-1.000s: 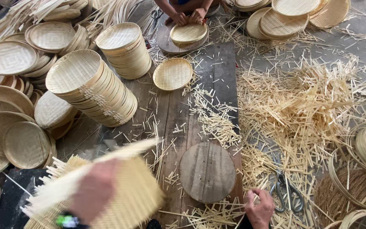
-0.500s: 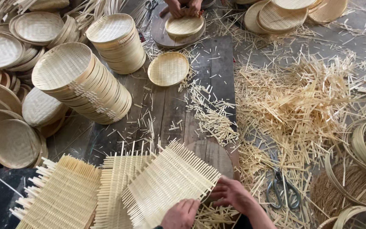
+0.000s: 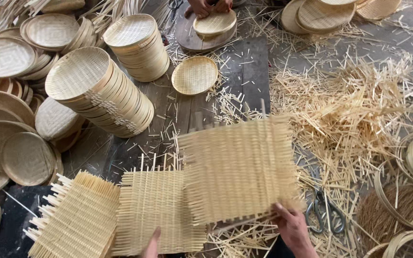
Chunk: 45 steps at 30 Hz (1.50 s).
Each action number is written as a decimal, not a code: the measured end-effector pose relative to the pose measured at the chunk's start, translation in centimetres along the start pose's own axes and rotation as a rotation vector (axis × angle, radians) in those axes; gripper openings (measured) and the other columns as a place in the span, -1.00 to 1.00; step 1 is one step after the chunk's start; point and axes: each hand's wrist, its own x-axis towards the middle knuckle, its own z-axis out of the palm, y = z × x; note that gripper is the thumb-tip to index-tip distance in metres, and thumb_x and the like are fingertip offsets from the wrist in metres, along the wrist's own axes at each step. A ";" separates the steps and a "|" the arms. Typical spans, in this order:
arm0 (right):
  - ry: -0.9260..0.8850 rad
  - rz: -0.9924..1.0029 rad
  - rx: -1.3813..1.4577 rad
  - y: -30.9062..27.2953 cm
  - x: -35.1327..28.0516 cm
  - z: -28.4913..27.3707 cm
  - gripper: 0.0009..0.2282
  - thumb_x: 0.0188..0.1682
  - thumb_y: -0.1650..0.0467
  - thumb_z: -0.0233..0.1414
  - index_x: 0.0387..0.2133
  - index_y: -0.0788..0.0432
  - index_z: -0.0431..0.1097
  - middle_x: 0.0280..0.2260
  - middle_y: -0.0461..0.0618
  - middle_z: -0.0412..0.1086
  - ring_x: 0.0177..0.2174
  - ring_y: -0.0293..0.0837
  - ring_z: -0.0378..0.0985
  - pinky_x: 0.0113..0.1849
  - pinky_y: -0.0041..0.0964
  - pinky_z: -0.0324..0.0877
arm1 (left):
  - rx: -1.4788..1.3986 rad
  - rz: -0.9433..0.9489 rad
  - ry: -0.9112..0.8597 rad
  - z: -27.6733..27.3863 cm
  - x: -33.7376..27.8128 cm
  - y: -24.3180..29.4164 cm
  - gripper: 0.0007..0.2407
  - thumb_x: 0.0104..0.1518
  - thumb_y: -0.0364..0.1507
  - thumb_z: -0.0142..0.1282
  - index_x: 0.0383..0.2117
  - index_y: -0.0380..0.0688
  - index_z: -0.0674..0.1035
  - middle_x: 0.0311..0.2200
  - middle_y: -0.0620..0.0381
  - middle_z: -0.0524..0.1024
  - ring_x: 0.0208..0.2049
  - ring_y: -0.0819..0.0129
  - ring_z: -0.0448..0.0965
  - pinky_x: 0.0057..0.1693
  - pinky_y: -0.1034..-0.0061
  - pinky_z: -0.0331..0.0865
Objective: The person trims excess bamboo strips from a woven base with shears, fits a circular bamboo frame onto a wooden mold, and secures the woven part into the frame to shape a basket.
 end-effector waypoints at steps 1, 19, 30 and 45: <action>0.060 -0.006 0.089 1.2 -0.5 -0.4 -0.76 0.02 0.45 0.06 -0.09 0.36 0.42 -0.28 0.08 0.51 -0.35 -0.13 0.58 -0.37 -0.22 0.55 | -0.017 0.013 -0.005 0.5 -0.3 -0.4 -0.66 0.10 -0.14 0.21 -0.21 -0.16 0.68 -0.24 -0.05 0.69 -0.27 0.28 0.62 -0.12 0.42 0.50; 0.471 -0.077 -1.017 -8.2 0.9 -1.3 -0.22 -0.14 0.16 0.26 0.27 0.35 0.10 0.15 0.34 0.28 0.13 0.16 0.38 0.12 0.06 0.32 | -0.593 0.457 0.341 -11.7 -1.1 6.9 -0.57 0.35 -0.17 0.06 0.02 -0.39 0.39 -0.12 -0.16 0.47 -0.07 -0.01 0.45 0.00 0.20 0.46; 0.239 0.260 -0.664 -5.5 5.3 2.7 -0.50 -0.23 0.36 0.33 -0.03 0.35 0.37 -0.25 0.23 0.57 -0.32 0.02 0.68 -0.23 -0.06 0.65 | 0.330 0.196 -0.163 7.4 -1.0 5.7 -0.15 -0.03 -0.22 0.35 0.39 -0.15 0.08 0.32 -0.25 0.29 0.27 0.05 0.37 0.31 0.09 0.29; 0.251 0.174 -0.619 -1.6 4.7 1.6 -0.71 -0.20 0.42 0.33 -0.24 0.32 0.53 -0.34 0.08 0.58 -0.39 -0.12 0.61 -0.33 -0.18 0.53 | 0.402 0.132 -0.507 13.0 9.6 3.9 -0.76 -0.02 -0.54 0.36 -0.20 -0.27 0.66 -0.25 0.10 0.70 -0.23 0.40 0.69 -0.05 0.42 0.52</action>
